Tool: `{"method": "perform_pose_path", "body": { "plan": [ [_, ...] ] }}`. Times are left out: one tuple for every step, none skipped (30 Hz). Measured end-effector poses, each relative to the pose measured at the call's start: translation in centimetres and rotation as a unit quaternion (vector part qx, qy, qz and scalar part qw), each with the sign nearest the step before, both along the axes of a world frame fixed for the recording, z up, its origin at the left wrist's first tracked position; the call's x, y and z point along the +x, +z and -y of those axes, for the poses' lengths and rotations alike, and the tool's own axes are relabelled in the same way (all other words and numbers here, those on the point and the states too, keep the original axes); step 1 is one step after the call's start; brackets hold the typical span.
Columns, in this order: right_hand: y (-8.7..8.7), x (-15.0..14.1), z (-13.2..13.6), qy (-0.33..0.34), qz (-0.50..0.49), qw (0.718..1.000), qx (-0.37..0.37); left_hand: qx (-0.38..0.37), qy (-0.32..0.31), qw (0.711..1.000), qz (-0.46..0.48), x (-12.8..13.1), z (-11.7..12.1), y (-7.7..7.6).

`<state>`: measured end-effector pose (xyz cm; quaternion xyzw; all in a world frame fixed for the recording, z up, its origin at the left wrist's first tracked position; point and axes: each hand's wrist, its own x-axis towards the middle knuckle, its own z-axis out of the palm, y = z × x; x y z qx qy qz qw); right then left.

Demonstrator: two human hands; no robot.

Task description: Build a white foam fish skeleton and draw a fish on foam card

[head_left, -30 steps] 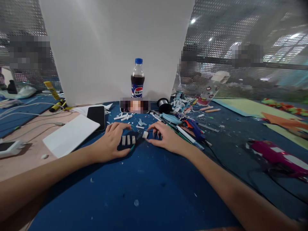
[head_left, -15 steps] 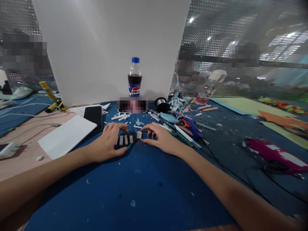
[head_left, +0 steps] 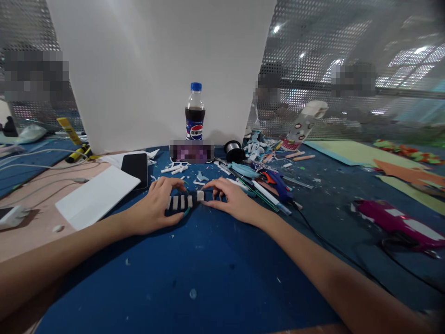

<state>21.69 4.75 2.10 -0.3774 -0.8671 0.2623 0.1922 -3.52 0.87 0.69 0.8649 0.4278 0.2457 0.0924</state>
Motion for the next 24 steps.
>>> {"method": "perform_pose_path", "body": {
  "plan": [
    [0.0, 0.0, 0.0, 0.001, -0.001, 1.000, 0.001, 0.001, -0.002, 1.000, 0.001, 0.0, 0.0, 0.0],
    [0.0, 0.0, 0.0, 0.001, -0.002, 1.000, 0.002, 0.002, -0.003, 1.000, 0.003, 0.0, 0.0, -0.1],
    [0.0, 0.0, 0.0, 0.002, -0.003, 1.000, 0.004, 0.003, -0.004, 1.000, 0.005, 0.0, 0.0, -0.1],
    [0.1, -0.1, 0.1, 0.003, -0.004, 1.000, 0.005, 0.004, -0.003, 1.000, 0.006, 0.0, 0.0, -0.1],
    [0.1, -0.1, 0.1, 0.005, -0.004, 1.000, 0.004, 0.004, -0.003, 1.000, 0.007, 0.0, 0.0, -0.1],
    [0.2, -0.2, 0.2, 0.007, -0.005, 1.000, 0.004, 0.004, -0.002, 1.000, 0.008, 0.0, 0.0, -0.1],
    [0.3, -0.2, 0.2, 0.008, -0.005, 1.000, 0.001, 0.003, -0.001, 1.000, 0.010, 0.0, 0.0, 0.0],
    [0.3, -0.3, 0.3, 0.009, -0.005, 1.000, -0.002, 0.003, -0.001, 1.000, 0.011, 0.0, 0.0, 0.0],
    [0.3, -0.3, 0.4, 0.007, -0.004, 1.000, -0.005, 0.004, -0.002, 1.000, 0.013, 0.0, 0.0, 0.0],
    [0.4, -0.4, 0.4, 0.007, -0.004, 1.000, -0.008, 0.005, -0.004, 1.000, 0.014, 0.0, 0.0, 0.0],
    [0.3, -0.4, 0.4, 0.006, -0.005, 1.000, -0.008, 0.007, -0.005, 1.000, 0.014, -0.1, 0.1, 0.0],
    [0.3, -0.4, 0.4, 0.006, -0.006, 1.000, -0.008, 0.008, -0.006, 1.000, 0.013, -0.1, 0.1, 0.0],
    [0.3, -0.4, 0.4, 0.005, -0.009, 1.000, -0.008, 0.008, -0.008, 1.000, 0.010, -0.1, 0.1, 0.0],
    [0.3, -0.3, 0.4, 0.005, -0.013, 1.000, -0.008, 0.006, -0.009, 1.000, 0.008, -0.2, 0.1, 0.0],
    [0.3, -0.3, 0.4, 0.005, -0.016, 1.000, -0.010, 0.006, -0.009, 1.000, 0.006, -0.2, 0.1, 0.0],
    [0.4, -0.2, 0.4, 0.005, -0.018, 1.000, -0.013, 0.007, -0.010, 1.000, 0.004, -0.2, 0.1, 0.0],
    [0.4, -0.1, 0.4, 0.003, -0.019, 1.000, -0.018, 0.008, -0.011, 1.000, 0.002, -0.2, 0.2, 0.0],
    [0.5, 0.1, 0.4, 0.002, -0.021, 1.000, -0.023, 0.010, -0.013, 1.000, 0.002, -0.2, 0.2, 0.0],
    [0.6, 0.2, 0.5, 0.000, -0.024, 0.999, -0.028, 0.013, -0.013, 1.000, 0.003, -0.2, 0.2, 0.1],
    [0.7, 0.3, 0.5, -0.002, -0.030, 0.999, -0.034, 0.016, -0.013, 1.000, 0.004, -0.1, 0.2, 0.1],
    [0.8, 0.3, 0.6, -0.006, -0.040, 0.998, -0.042, 0.016, -0.014, 1.000, 0.005, -0.1, 0.2, 0.1],
    [0.9, 0.4, 0.8, -0.010, -0.055, 0.997, -0.053, 0.015, -0.014, 1.000, 0.005, -0.1, 0.2, 0.2],
    [1.0, 0.3, 0.9, -0.015, -0.073, 0.995, -0.068, 0.013, -0.013, 1.000, 0.004, 0.0, 0.2, 0.2],
    [1.1, 0.2, 1.1, -0.021, -0.092, 0.992, -0.086, 0.011, -0.013, 1.000, 0.003, 0.0, 0.2, 0.3]
  ]
}}
